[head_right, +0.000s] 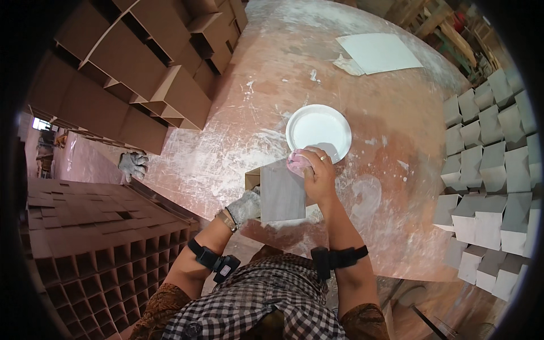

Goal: Apply white paint or glue to the inside edges of cardboard or wood boxes and stack them.

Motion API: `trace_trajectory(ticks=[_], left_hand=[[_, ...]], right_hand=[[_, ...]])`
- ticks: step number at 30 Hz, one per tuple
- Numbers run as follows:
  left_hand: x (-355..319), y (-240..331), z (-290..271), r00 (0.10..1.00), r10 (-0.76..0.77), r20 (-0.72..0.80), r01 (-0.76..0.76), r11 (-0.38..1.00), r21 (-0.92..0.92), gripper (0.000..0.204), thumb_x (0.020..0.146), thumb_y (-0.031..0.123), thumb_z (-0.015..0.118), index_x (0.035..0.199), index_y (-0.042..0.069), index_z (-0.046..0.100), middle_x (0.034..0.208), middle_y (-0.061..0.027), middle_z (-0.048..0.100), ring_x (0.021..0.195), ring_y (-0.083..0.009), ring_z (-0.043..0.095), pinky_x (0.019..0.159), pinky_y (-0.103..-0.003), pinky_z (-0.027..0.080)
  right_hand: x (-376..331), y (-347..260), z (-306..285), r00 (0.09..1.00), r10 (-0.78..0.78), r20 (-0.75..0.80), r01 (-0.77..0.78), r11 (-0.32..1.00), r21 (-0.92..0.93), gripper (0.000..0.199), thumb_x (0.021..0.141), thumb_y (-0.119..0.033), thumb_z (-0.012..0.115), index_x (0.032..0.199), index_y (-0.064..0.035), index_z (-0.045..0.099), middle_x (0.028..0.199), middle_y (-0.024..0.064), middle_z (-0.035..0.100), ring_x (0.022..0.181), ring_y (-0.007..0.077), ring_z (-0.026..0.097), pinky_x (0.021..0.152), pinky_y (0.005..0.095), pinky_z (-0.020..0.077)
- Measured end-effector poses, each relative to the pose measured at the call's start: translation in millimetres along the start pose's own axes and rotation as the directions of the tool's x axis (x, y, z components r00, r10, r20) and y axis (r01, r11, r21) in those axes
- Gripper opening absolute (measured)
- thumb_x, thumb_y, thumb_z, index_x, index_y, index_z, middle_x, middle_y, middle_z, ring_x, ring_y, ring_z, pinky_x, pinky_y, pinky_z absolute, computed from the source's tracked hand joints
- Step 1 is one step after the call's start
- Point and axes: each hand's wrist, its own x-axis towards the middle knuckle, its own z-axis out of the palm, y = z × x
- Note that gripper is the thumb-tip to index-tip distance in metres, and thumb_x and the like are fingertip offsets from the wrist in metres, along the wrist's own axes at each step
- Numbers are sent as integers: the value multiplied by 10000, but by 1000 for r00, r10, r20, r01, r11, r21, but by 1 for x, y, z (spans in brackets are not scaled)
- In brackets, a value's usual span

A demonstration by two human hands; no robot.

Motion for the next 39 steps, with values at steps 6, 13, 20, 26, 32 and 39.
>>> trace_trajectory(ticks=[6, 13, 20, 26, 32, 39], left_hand=[[0, -26, 31, 988, 65, -141, -75, 995, -71, 477, 825, 366, 572, 1241, 132, 553, 1173, -204, 571, 1064, -354, 562, 881, -419, 472], [16, -52, 66, 973, 136, -187, -140, 990, -8, 460, 833, 364, 555, 1227, 126, 560, 1155, -205, 576, 1018, -335, 585, 832, -431, 493], [4, -40, 46, 962, 185, -199, -158, 977, 144, 461, 839, 374, 548, 1230, 129, 559, 1113, -201, 598, 983, -332, 598, 819, -435, 498], [11, -34, 43, 944, 187, -272, -210, 976, -57, 452, 841, 375, 549, 1228, 143, 565, 1134, -192, 602, 1026, -289, 598, 840, -409, 494], [10, -26, 31, 985, 90, -145, -95, 995, -26, 405, 863, 306, 527, 1209, 102, 571, 1126, -182, 609, 1036, -310, 590, 873, -410, 478], [4, -13, 16, 994, 42, -99, -54, 990, -133, 415, 879, 295, 506, 1224, 65, 538, 1153, -202, 586, 1046, -341, 575, 903, -416, 458]], right_hand=[[-93, -52, -15, 999, -47, 7, 47, 999, 19, 235, 785, -3, 498, 945, -50, 663, 1044, 137, 631, 1011, 284, 562, 891, 389, 427], [-27, -10, -7, 999, 41, 13, -41, 999, 18, 313, 765, 30, 489, 1015, -60, 654, 1074, 158, 620, 1024, 330, 554, 903, 388, 426], [-87, -46, -11, 999, -39, -19, 38, 996, -77, 331, 720, 46, 501, 994, -65, 650, 1039, 161, 612, 936, 303, 576, 873, 413, 432], [-37, -45, -16, 988, -136, 78, 143, 985, -99, 328, 686, 31, 498, 937, -90, 671, 1024, 124, 633, 924, 308, 586, 820, 420, 433], [-29, -43, 3, 991, -126, -33, 122, 986, -115, 348, 685, 33, 491, 914, -139, 687, 1022, 74, 648, 871, 306, 589, 784, 414, 427], [-43, -56, 1, 984, -153, 88, 154, 988, -11, 344, 723, -29, 525, 1024, -118, 667, 1045, 97, 647, 895, 328, 589, 820, 416, 430]])
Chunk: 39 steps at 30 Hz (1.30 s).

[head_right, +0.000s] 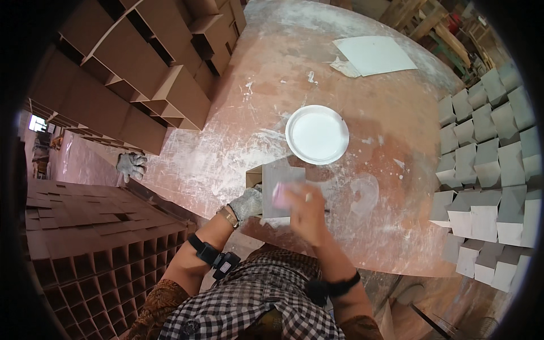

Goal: Apply white paint or glue to the inside edges of cardboard or wood boxes and stack them.

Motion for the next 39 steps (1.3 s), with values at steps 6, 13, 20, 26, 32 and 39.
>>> trace_trajectory(ticks=[6, 13, 20, 26, 32, 39], left_hand=[[2, 3, -1, 1000, -18, -5, 19, 999, 41, 395, 890, 295, 496, 1207, 63, 542, 1151, -203, 588, 1042, -321, 581, 896, -401, 461], [7, -2, -1, 986, -100, 133, 95, 995, 41, 407, 909, 323, 477, 1246, 100, 524, 1186, -171, 575, 1082, -283, 557, 934, -376, 431], [21, -29, 34, 999, -40, 28, 39, 999, 22, 421, 931, 351, 462, 1299, 149, 500, 1251, -99, 555, 1140, -215, 519, 1006, -347, 381], [10, 1, 13, 991, -19, -136, -4, 986, -168, 406, 895, 302, 496, 1233, 82, 544, 1144, -129, 606, 1002, -243, 599, 827, -371, 483], [3, 4, 7, 941, 179, -287, -133, 976, 172, 358, 841, 245, 533, 1136, 52, 597, 1004, -180, 640, 903, -300, 627, 757, -405, 505], [3, 21, -13, 980, 126, -154, -102, 983, 155, 399, 840, 198, 512, 1204, 35, 537, 1112, -228, 564, 966, -319, 596, 813, -407, 487]], right_hand=[[41, 22, 17, 990, 37, -136, -42, 999, -34, 354, 693, 8, 529, 995, -113, 667, 1067, 116, 632, 930, 328, 582, 826, 430, 421], [2, -35, 7, 993, -98, 69, 104, 990, -91, 358, 695, -10, 489, 1002, -89, 655, 1069, 99, 637, 936, 294, 592, 813, 424, 423], [78, -33, 18, 992, -61, 109, 80, 980, -183, 357, 646, 3, 530, 956, -120, 657, 1046, 75, 618, 990, 285, 545, 802, 431, 390], [4, -90, -11, 937, -169, 307, 218, 967, -133, 329, 655, -15, 560, 953, -111, 657, 1039, 85, 619, 929, 261, 572, 774, 397, 424], [-39, -78, -40, 957, 283, 70, -290, 946, 142, 289, 740, 28, 545, 1007, -44, 629, 1051, 113, 618, 960, 253, 585, 851, 344, 459], [-66, -53, -44, 520, 848, 99, -396, 137, 908, 197, 880, -42, 549, 1064, 6, 602, 1085, 89, 607, 1007, 189, 571, 912, 319, 441]])
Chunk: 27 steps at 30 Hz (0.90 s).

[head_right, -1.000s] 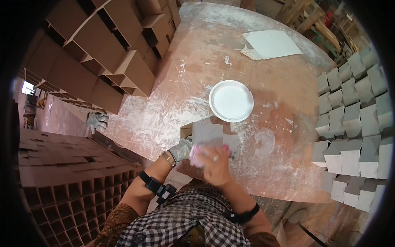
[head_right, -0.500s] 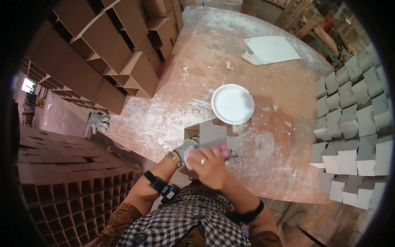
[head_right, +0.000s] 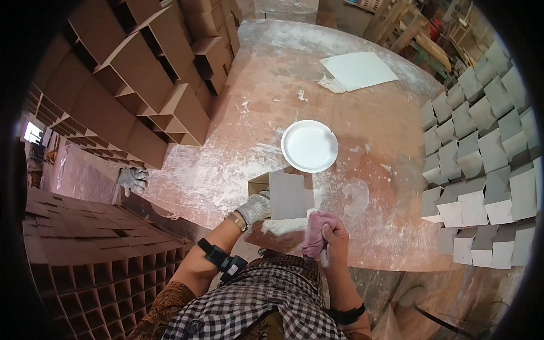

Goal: Apply white paint or glue to the inside edges of cardboard or wood boxes and stack them.

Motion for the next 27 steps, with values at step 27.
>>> trace_trajectory(ticks=[27], left_hand=[[-19, 29, 10, 971, -236, 24, 224, 944, 244, 482, 756, 327, 624, 1169, 85, 575, 1139, -203, 588, 1002, -339, 594, 851, -451, 465]], right_hand=[[14, 4, 49, 558, -57, 828, 760, -367, -537, 367, 625, 2, 587, 979, -80, 645, 1025, 113, 609, 921, 296, 555, 741, 397, 424]])
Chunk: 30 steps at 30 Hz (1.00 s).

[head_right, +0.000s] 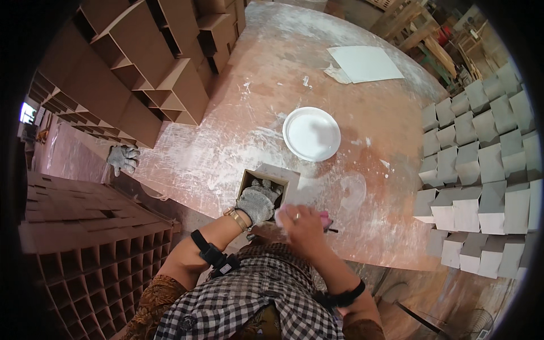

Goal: Apply white paint or glue to the inside edges of cardboard or wood boxes and stack them.

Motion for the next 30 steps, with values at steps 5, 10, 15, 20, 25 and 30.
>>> trace_trajectory(ticks=[5, 10, 15, 20, 25, 30], left_hand=[[2, 1, -9, 997, 1, 71, 1, 1000, -31, 473, 757, 338, 617, 1158, 89, 585, 1134, -204, 591, 994, -349, 591, 858, -456, 451], [0, -1, -4, 1000, -6, 23, 7, 999, -39, 526, 730, 373, 649, 1171, 95, 581, 1209, -219, 546, 1072, -362, 555, 903, -459, 436], [3, -2, 2, 999, 17, 35, -17, 1000, -5, 556, 712, 372, 666, 1185, 94, 575, 1255, -233, 509, 1111, -376, 532, 928, -462, 426], [1, -3, -4, 997, 22, 71, -17, 997, -72, 556, 717, 351, 664, 1191, 78, 567, 1222, -233, 533, 1106, -353, 541, 920, -464, 427], [1, -5, 6, 1000, -9, 22, 11, 994, -113, 604, 725, 336, 667, 1242, 56, 530, 1269, -252, 502, 1165, -369, 505, 1006, -464, 368], [-2, -1, -19, 988, -9, 156, 28, 993, -117, 677, 714, 342, 704, 1296, 71, 489, 1324, -263, 449, 1195, -387, 480, 1043, -466, 337]], right_hand=[[53, 36, 12, 989, 98, -107, -107, 991, -78, 366, 596, -47, 597, 961, -70, 602, 939, 94, 571, 827, 272, 527, 664, 413, 381], [-8, -13, 12, 998, 40, -40, -41, 999, -23, 357, 611, -50, 601, 968, -68, 603, 1002, 108, 591, 856, 290, 542, 693, 411, 395], [-9, -14, 3, 986, 151, -74, -136, 974, 181, 309, 653, -50, 609, 962, -48, 616, 991, 124, 605, 863, 316, 562, 686, 435, 428], [59, 29, 12, 962, 214, -168, -200, 975, 98, 303, 648, 5, 564, 945, -51, 589, 936, 144, 583, 857, 356, 551, 694, 448, 433], [4, -7, 20, 997, 68, -46, -69, 997, -26, 333, 666, -24, 601, 993, -84, 621, 1010, 112, 614, 872, 297, 575, 713, 443, 433], [-32, -28, -7, 988, 128, 82, -150, 910, 387, 333, 676, -43, 632, 1008, -63, 619, 1014, 106, 616, 860, 292, 584, 739, 421, 454]])
